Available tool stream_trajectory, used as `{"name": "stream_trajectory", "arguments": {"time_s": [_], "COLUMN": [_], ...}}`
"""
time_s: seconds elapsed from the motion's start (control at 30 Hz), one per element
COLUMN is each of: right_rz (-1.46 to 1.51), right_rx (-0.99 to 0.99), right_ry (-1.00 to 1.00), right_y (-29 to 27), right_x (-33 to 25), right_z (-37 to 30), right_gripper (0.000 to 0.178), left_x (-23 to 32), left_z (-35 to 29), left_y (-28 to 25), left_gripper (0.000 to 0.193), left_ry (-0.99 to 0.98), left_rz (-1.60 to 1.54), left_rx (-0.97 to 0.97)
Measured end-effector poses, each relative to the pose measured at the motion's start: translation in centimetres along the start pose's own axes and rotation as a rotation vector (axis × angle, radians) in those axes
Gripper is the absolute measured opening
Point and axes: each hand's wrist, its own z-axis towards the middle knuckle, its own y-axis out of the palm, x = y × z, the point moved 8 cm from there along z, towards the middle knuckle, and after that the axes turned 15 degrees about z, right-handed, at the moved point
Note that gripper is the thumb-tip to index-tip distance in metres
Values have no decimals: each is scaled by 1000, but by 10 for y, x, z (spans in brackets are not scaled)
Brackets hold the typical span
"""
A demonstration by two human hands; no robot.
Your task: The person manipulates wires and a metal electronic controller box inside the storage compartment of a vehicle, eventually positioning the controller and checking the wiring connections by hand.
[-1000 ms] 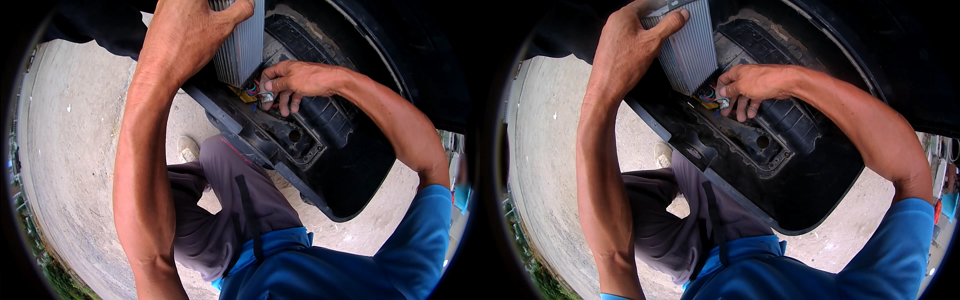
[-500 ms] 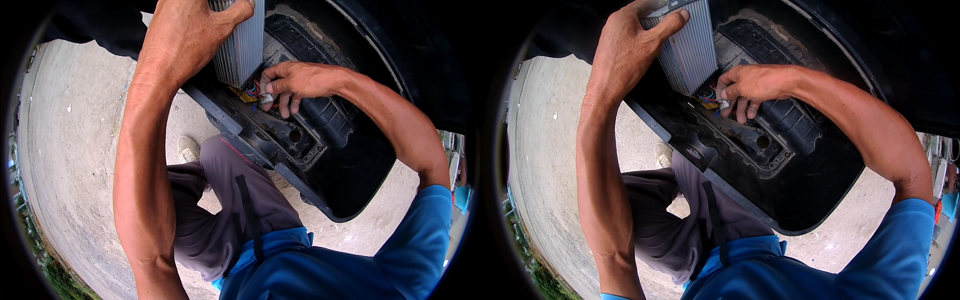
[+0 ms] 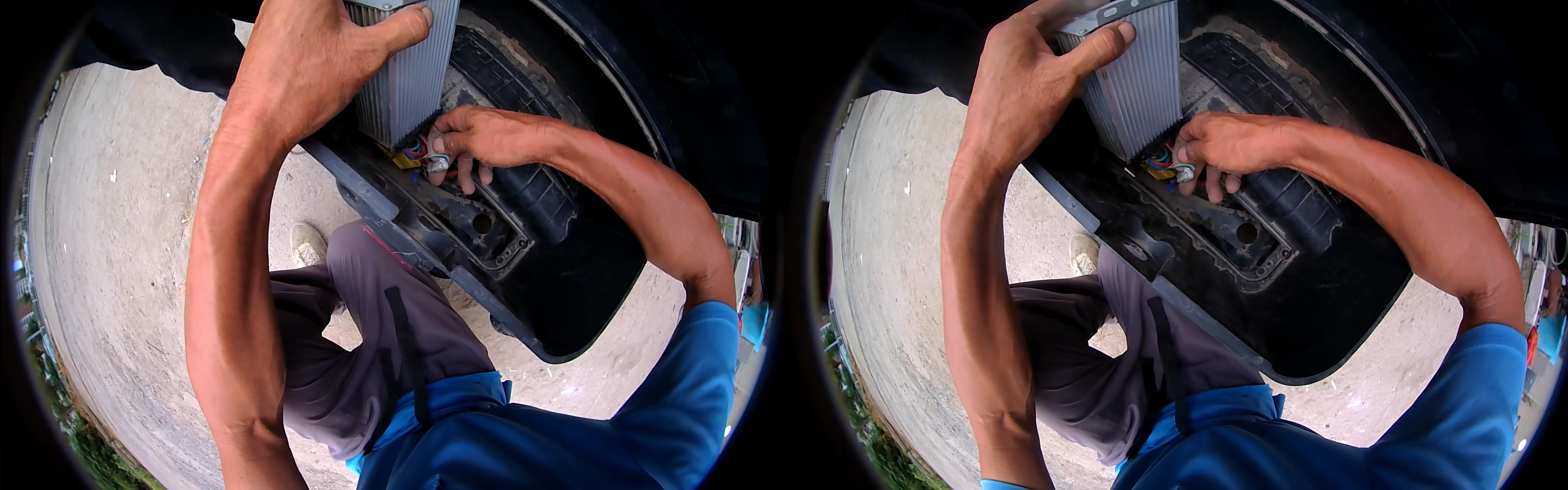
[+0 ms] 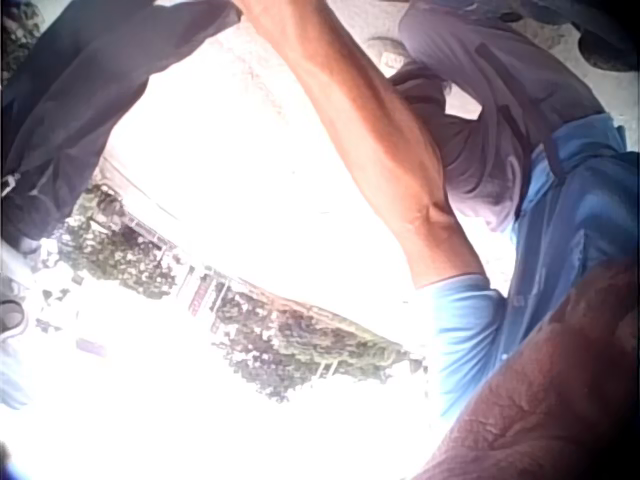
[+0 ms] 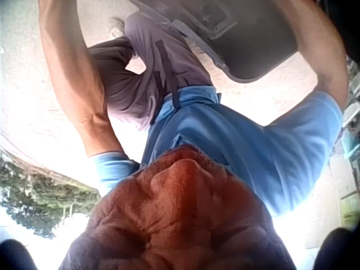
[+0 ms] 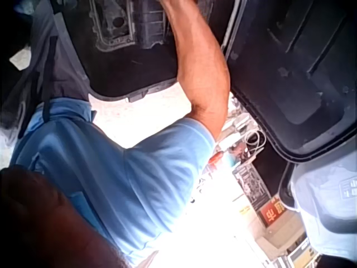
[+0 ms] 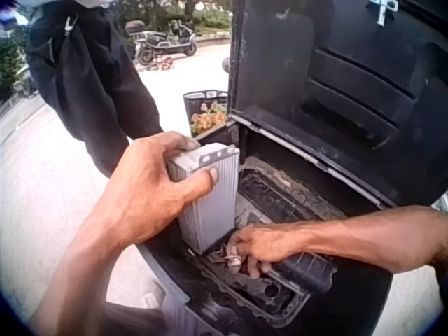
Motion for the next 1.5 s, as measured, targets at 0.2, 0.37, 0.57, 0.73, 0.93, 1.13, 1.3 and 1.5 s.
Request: {"name": "stream_trajectory", "arguments": {"time_s": [0.2,0.37,0.57,0.73,0.93,1.13,1.3,1.5], "right_rz": [-34,-4,53,59,110,101,89,37], "right_rx": [3,16,5,2,-14,-54,-38,-31], "right_ry": [7,5,19,30,39,39,1,-13], "right_y": [0,1,-2,-1,-1,1,1,0], "right_x": [-1,0,4,2,1,2,-1,-3], "right_z": [0,1,3,0,-2,-1,-1,-2], "right_gripper": [42,41,40,40,40,45,41,39], "left_x": [7,6,4,-6,3,3,7,6], "left_z": [-9,-12,-13,-8,-12,-11,-12,-12], "left_y": [-7,-13,-13,-16,-12,-9,-14,-13], "left_gripper": [40,35,32,31,30,30,30,31], "left_ry": [-24,-56,-100,-117,-98,-95,-112,-117], "left_rz": [-76,-103,-120,-295,-111,-105,-70,-53], "left_rx": [166,206,247,144,242,243,229,234]}}
